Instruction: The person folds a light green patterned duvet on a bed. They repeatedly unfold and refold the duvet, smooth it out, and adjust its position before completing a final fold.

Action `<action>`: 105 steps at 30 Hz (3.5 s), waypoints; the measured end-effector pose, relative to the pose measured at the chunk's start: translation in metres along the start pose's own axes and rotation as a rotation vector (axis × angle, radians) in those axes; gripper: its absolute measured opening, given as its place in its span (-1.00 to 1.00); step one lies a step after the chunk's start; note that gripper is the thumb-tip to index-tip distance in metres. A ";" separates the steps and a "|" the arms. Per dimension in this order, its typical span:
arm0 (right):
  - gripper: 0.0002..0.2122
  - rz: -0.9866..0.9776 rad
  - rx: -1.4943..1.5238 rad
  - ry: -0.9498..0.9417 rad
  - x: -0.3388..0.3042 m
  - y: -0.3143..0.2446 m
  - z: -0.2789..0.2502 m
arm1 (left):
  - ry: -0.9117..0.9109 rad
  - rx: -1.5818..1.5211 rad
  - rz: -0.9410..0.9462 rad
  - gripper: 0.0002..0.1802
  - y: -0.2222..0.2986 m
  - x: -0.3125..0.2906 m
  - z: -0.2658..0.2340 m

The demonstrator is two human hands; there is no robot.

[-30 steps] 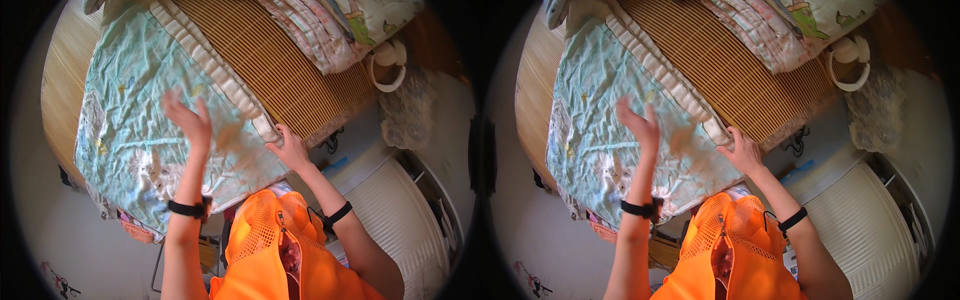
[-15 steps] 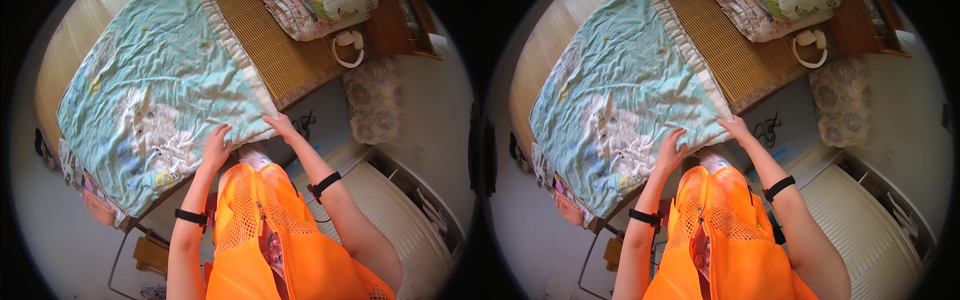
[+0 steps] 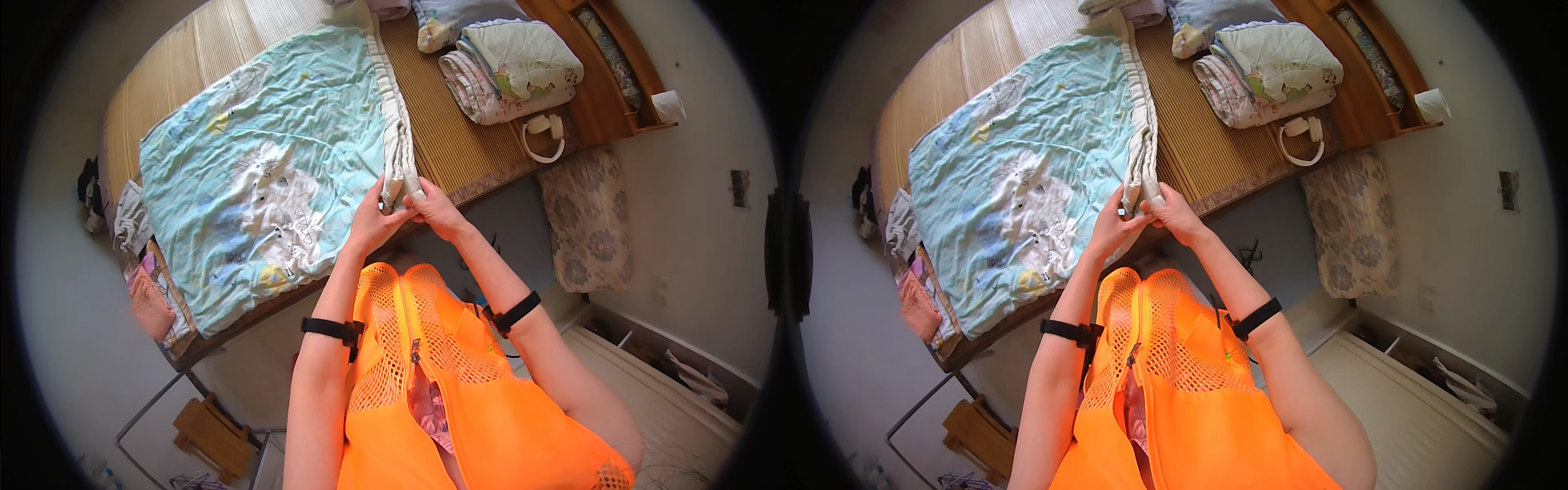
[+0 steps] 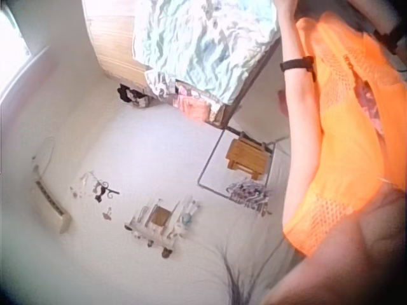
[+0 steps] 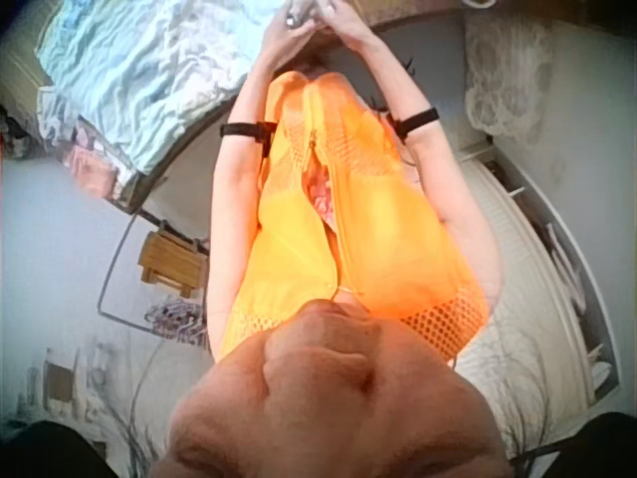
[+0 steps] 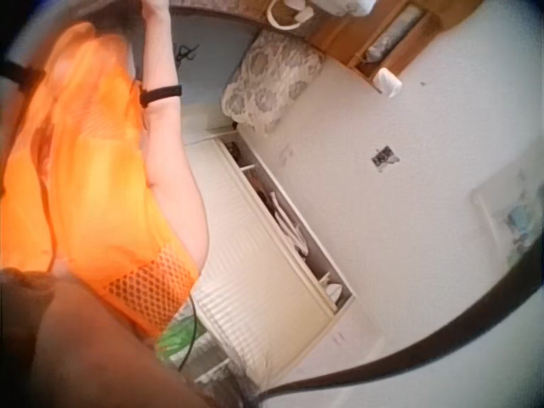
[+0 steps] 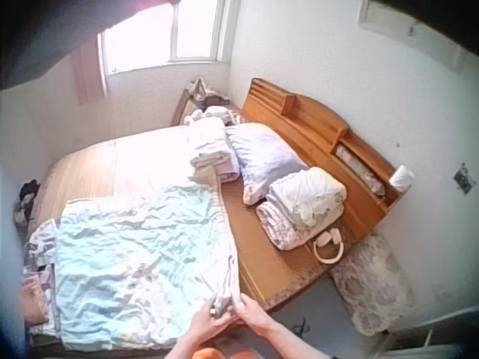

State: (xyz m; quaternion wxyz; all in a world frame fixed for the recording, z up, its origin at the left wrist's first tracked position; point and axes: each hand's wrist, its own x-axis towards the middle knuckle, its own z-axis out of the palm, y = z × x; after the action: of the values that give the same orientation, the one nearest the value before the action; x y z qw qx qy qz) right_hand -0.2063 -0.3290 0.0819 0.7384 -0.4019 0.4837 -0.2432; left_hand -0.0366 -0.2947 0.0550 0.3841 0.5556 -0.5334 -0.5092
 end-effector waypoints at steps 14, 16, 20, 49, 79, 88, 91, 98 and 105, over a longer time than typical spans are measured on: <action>-0.76 0.057 -0.019 0.243 0.001 -0.028 -0.044 | 0.268 0.483 0.262 -0.80 0.111 0.013 -0.007; -0.74 -0.034 -0.018 0.163 0.004 -0.033 -0.043 | 0.096 0.523 0.149 -0.82 0.118 0.019 0.016; -0.72 -0.050 -0.098 0.113 0.011 -0.043 -0.040 | 0.316 0.427 0.127 -0.85 0.110 0.036 0.043; -0.39 -0.186 -0.364 -0.292 0.001 -0.120 0.009 | 0.381 0.443 0.182 -0.31 0.085 0.008 -0.011; -0.71 -1.015 -1.190 -0.232 0.061 -0.225 0.029 | 0.831 0.849 -0.065 -0.59 -0.026 -0.087 -0.073; -0.70 -0.951 -1.324 -0.286 0.036 -0.219 0.011 | 1.132 1.011 0.047 -0.91 -0.008 -0.095 -0.100; -0.71 -1.002 -1.361 -0.297 0.028 -0.216 -0.006 | 0.719 1.065 -0.043 -0.95 -0.014 -0.092 -0.112; -0.72 -0.741 -1.752 -0.564 0.028 -0.146 -0.081 | 0.322 0.892 0.000 -0.88 -0.067 -0.131 -0.047; -0.65 -0.221 -1.737 -0.712 0.058 -0.032 -0.089 | 0.238 0.612 -0.655 -0.73 -0.101 -0.221 -0.070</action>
State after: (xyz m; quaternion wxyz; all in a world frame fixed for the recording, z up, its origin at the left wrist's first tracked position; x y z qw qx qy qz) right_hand -0.2626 -0.4222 0.0601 0.2577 -0.9056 0.2009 0.2706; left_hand 0.0718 -0.0713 0.0048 0.0799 0.8374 -0.4075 -0.3554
